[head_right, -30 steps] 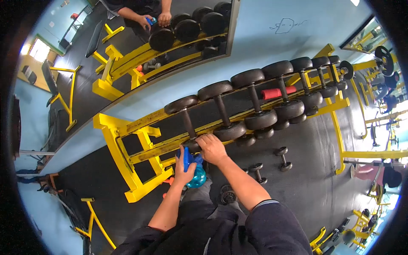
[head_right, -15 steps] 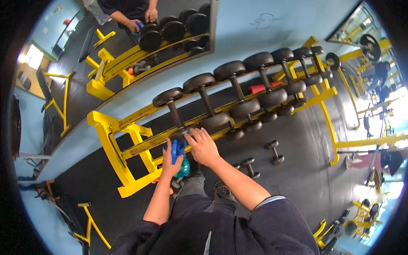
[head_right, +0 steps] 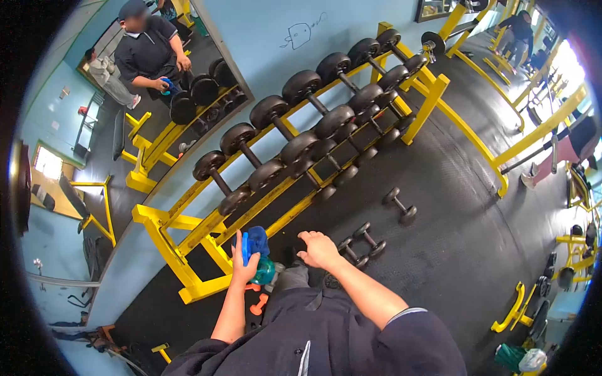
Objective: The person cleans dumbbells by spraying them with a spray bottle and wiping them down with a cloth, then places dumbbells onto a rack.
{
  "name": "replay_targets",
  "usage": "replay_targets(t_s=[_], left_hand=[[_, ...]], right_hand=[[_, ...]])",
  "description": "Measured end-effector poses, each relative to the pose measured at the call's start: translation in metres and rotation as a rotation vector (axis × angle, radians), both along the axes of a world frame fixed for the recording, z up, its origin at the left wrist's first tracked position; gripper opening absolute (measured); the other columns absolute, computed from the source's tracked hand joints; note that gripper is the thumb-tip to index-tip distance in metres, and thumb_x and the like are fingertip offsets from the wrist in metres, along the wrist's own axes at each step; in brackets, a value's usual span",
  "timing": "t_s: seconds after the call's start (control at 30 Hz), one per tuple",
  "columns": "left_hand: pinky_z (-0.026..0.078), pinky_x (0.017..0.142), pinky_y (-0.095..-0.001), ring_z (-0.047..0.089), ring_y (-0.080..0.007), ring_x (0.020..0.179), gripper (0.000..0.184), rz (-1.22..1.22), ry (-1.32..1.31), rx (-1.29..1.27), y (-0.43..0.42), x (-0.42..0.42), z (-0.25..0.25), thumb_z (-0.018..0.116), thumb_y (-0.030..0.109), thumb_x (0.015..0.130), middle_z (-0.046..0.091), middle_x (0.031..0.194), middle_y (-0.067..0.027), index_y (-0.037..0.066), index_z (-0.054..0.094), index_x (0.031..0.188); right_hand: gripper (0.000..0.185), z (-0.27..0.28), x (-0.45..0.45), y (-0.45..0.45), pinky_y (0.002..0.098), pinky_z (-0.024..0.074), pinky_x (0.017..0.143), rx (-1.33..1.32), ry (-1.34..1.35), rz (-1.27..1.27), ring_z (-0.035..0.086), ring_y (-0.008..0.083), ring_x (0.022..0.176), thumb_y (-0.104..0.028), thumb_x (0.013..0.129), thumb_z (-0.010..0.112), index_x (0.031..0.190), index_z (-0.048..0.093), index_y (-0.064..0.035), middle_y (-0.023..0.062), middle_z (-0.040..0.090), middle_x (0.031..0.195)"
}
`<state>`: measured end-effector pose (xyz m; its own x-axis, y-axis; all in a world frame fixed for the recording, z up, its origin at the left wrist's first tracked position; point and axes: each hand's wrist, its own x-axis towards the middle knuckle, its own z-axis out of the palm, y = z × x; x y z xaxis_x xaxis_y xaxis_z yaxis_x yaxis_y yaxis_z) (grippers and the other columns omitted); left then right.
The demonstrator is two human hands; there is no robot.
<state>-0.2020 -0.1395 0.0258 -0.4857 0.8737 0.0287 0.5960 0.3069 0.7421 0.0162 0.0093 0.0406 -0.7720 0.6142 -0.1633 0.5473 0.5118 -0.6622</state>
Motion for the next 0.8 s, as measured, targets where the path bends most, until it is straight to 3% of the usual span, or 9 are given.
replay_targets(t_s=[0.13, 0.2, 0.27, 0.47, 0.53, 0.6, 0.7, 0.73, 0.8], left_hand=[[0.036, 0.102, -0.0362, 0.047, -0.0274, 0.119, 0.084, 0.127, -0.165, 0.029, -0.027, 0.063, -0.009, 0.064, 0.011, 0.075, 0.043, 0.136, -0.0183, 0.01, 0.024, 0.148], [0.028, 0.108, -0.044, 0.044, -0.0378, 0.124, 0.086, 0.117, -0.194, -0.009, -0.041, 0.093, -0.013, 0.065, 0.014, 0.075, 0.043, 0.136, -0.0256, 0.012, 0.021, 0.149], [0.038, 0.1, -0.0404, 0.048, -0.0354, 0.116, 0.084, 0.181, -0.287, -0.009, -0.056, 0.117, -0.011, 0.066, 0.015, 0.075, 0.045, 0.13, -0.0235, 0.014, 0.025, 0.148], [0.035, 0.103, -0.0413, 0.048, -0.0361, 0.117, 0.081, 0.203, -0.303, -0.028, -0.086, 0.15, -0.001, 0.065, 0.015, 0.074, 0.044, 0.132, -0.0237, 0.015, 0.03, 0.146], [0.033, 0.106, -0.0428, 0.047, -0.0383, 0.119, 0.08, 0.149, -0.131, -0.083, -0.088, 0.164, -0.001, 0.064, 0.016, 0.072, 0.046, 0.131, -0.0235, 0.014, 0.031, 0.146], [0.028, 0.109, -0.0452, 0.041, -0.0409, 0.126, 0.077, 0.155, -0.278, -0.099, -0.088, 0.174, 0.0, 0.064, 0.019, 0.072, 0.045, 0.134, -0.0256, 0.012, 0.035, 0.143], [0.025, 0.111, -0.0443, 0.04, -0.0399, 0.128, 0.072, 0.052, -0.297, -0.017, -0.089, 0.191, 0.003, 0.064, 0.02, 0.073, 0.045, 0.136, -0.023, 0.005, 0.04, 0.139], [0.027, 0.11, -0.0439, 0.038, -0.0378, 0.129, 0.071, 0.005, -0.244, -0.035, -0.093, 0.196, -0.004, 0.064, 0.021, 0.073, 0.044, 0.137, -0.0225, 0.003, 0.041, 0.138], [0.03, 0.108, -0.043, 0.039, -0.0347, 0.129, 0.069, 0.017, -0.326, 0.058, -0.097, 0.214, 0.0, 0.065, 0.021, 0.074, 0.044, 0.137, -0.0204, -0.001, 0.043, 0.136]], right_hand=[[0.052, -0.01, 0.044, -0.017, 0.04, 0.0441, 0.096, -0.138, 0.065, -0.041, 0.054, 0.0352, 0.113, -0.024, 0.076, 0.073, 0.119, 0.054, -0.0029, 0.0191, 0.059, 0.116], [0.052, -0.017, 0.064, -0.029, 0.0396, 0.0441, 0.096, -0.221, 0.002, -0.033, 0.054, 0.0342, 0.113, -0.025, 0.076, 0.073, 0.12, 0.053, -0.0033, 0.0182, 0.059, 0.116], [0.053, -0.023, 0.08, -0.039, 0.0394, 0.0446, 0.095, -0.223, -0.026, 0.017, 0.055, 0.0329, 0.113, -0.026, 0.077, 0.073, 0.121, 0.053, -0.0031, 0.0176, 0.06, 0.115], [0.056, -0.029, 0.098, -0.049, 0.0397, 0.0473, 0.09, -0.279, -0.039, 0.093, 0.059, 0.033, 0.107, -0.028, 0.076, 0.074, 0.123, 0.052, -0.0053, 0.0183, 0.062, 0.109], [0.055, -0.032, 0.099, -0.049, 0.0397, 0.0479, 0.089, -0.372, -0.042, 0.071, 0.06, 0.0321, 0.105, -0.029, 0.077, 0.074, 0.122, 0.053, -0.0051, 0.0174, 0.063, 0.109], [0.054, -0.037, 0.099, -0.046, 0.0396, 0.0484, 0.087, -0.452, -0.047, 0.049, 0.061, 0.0313, 0.103, -0.031, 0.078, 0.073, 0.122, 0.053, -0.0049, 0.0166, 0.064, 0.108], [0.059, -0.056, 0.099, -0.051, 0.0308, 0.0504, 0.072, -0.994, -0.009, 0.034, 0.059, 0.0143, 0.086, -0.032, 0.082, 0.073, 0.13, 0.049, -0.0088, 0.0088, 0.062, 0.104], [0.059, -0.064, 0.101, -0.056, 0.0308, 0.0504, 0.072, -0.989, -0.027, 0.05, 0.059, 0.0143, 0.086, -0.032, 0.082, 0.073, 0.13, 0.049, -0.0088, 0.0088, 0.062, 0.104], [0.063, -0.062, 0.102, -0.067, 0.0374, 0.0493, 0.078, -1.385, -0.044, -0.045, 0.057, 0.0194, 0.1, -0.041, 0.084, 0.069, 0.136, 0.043, -0.0146, 0.0102, 0.058, 0.114]])
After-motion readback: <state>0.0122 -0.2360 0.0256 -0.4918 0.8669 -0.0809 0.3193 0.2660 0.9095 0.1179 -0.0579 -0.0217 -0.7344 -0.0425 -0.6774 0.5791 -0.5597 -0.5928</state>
